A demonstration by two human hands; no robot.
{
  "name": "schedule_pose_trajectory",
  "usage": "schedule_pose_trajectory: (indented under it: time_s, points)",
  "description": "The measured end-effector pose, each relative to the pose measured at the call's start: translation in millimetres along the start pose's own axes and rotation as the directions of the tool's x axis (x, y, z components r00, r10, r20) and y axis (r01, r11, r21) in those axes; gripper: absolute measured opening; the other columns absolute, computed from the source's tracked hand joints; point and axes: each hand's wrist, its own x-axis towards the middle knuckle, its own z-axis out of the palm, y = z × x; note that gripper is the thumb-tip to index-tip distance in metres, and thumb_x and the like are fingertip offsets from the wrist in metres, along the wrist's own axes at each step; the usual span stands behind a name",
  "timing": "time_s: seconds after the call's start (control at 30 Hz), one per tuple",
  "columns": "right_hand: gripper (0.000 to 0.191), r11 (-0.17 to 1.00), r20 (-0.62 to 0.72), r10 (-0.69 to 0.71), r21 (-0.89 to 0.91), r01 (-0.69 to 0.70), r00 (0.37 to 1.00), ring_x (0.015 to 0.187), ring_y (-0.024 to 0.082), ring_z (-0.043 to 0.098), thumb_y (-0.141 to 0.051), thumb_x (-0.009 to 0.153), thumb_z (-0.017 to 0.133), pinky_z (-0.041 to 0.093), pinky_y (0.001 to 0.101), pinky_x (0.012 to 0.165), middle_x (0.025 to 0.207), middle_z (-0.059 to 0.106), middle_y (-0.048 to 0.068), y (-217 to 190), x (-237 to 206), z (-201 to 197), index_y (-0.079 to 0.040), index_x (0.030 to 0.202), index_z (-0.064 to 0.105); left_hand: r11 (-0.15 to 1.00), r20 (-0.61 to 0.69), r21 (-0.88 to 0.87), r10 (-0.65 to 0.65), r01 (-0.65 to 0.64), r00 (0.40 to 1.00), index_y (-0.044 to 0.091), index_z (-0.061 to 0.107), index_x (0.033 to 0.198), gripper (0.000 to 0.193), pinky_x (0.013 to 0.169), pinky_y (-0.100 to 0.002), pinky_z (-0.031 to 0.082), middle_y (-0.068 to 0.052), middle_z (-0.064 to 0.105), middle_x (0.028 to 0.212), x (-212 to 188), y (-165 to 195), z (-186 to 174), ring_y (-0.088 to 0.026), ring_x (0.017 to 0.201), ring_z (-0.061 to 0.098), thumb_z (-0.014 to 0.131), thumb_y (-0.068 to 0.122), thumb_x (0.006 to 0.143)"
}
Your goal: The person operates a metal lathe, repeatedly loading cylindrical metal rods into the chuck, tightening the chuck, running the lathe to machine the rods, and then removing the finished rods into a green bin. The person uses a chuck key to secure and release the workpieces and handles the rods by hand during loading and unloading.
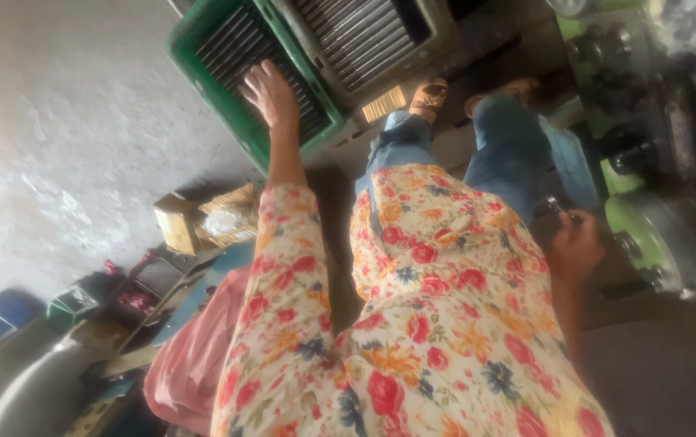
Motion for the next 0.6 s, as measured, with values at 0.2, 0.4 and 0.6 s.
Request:
schedule_pose_trajectory:
  time_s: [0.2,0.4,0.6]
  points:
    - [0.022,0.998,-0.012,0.006,-0.066,-0.007,1.000,0.085,0.041,0.070,-0.034,0.110,0.065,0.054,0.0479,0.071,0.096,0.073,0.017,-26,11,2,-0.013,0.113,0.069,0.751,-0.239,-0.642,-0.006,-0.154,0.971,0.002,0.051,0.120,0.017,0.080,-0.050,0.053,-0.026,0.062,0.108,-51,75,-28,-0.045,0.096,0.063,0.045,0.006,0.106]
    - [0.022,0.983,-0.091,-0.002,0.185,0.019,0.996,0.083,0.040,0.070,-0.034,0.106,0.065,0.053,0.0465,0.070,0.092,0.072,0.017,-99,71,-3,-0.013,0.108,0.069,0.360,0.268,-0.930,0.521,0.076,0.811,0.010,0.057,0.135,0.032,0.057,-0.041,0.048,-0.015,0.061,0.084,-103,239,-62,-0.026,0.067,0.057,0.048,0.004,0.105]
    - [0.023,0.790,-0.450,0.261,0.607,0.079,0.854,0.085,0.015,0.068,-0.026,0.101,0.067,0.055,0.0303,0.078,0.094,0.074,0.008,-153,102,-54,-0.003,0.105,0.071,0.064,-0.080,-0.949,0.898,-0.309,0.432,0.016,0.053,0.145,0.041,0.065,-0.035,0.053,-0.010,0.067,0.080,-148,309,-115,-0.020,0.069,0.063,0.051,0.007,0.105]
